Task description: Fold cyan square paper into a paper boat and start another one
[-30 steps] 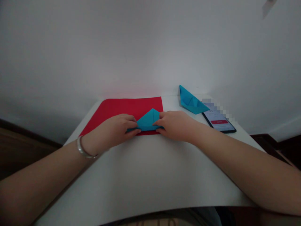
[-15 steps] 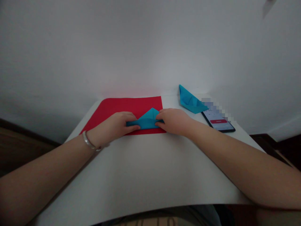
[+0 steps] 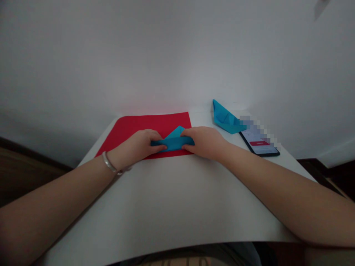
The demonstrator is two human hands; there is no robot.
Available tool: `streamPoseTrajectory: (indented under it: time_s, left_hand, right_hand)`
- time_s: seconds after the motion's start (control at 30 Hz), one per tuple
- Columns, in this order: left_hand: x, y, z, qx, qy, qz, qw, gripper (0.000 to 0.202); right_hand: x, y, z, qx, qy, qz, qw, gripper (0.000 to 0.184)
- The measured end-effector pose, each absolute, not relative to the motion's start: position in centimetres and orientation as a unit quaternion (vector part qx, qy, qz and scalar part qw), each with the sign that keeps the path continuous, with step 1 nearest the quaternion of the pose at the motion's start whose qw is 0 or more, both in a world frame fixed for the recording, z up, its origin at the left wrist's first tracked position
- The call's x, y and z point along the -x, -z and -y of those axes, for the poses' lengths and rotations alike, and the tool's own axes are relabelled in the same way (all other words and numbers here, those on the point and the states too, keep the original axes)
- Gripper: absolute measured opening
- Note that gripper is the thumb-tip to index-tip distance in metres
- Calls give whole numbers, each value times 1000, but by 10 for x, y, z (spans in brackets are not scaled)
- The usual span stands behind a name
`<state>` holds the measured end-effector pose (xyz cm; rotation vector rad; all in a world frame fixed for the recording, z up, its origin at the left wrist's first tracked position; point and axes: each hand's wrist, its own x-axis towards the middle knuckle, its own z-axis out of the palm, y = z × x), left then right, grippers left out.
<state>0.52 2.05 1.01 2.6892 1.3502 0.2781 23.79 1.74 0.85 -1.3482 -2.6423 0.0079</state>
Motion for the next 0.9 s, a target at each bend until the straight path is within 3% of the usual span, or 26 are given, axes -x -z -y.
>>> streamPoseTrajectory:
  time_s: [0.43, 0.7, 0.9]
  left_hand:
    - [-2, -5, -22, -918, -119, -375, 58, 20]
    - [-3, -7, -20, -906, -98, -408, 61, 20]
    - [-4, -9, -16, -857, -91, -497, 105, 26]
  right_hand:
    - [-225, -24, -16, 352, 80, 933, 2, 21]
    - [-229, -12, -28, 391, -26, 919, 51, 22]
    - [-230, -7, -33, 423, -37, 905, 42, 25]
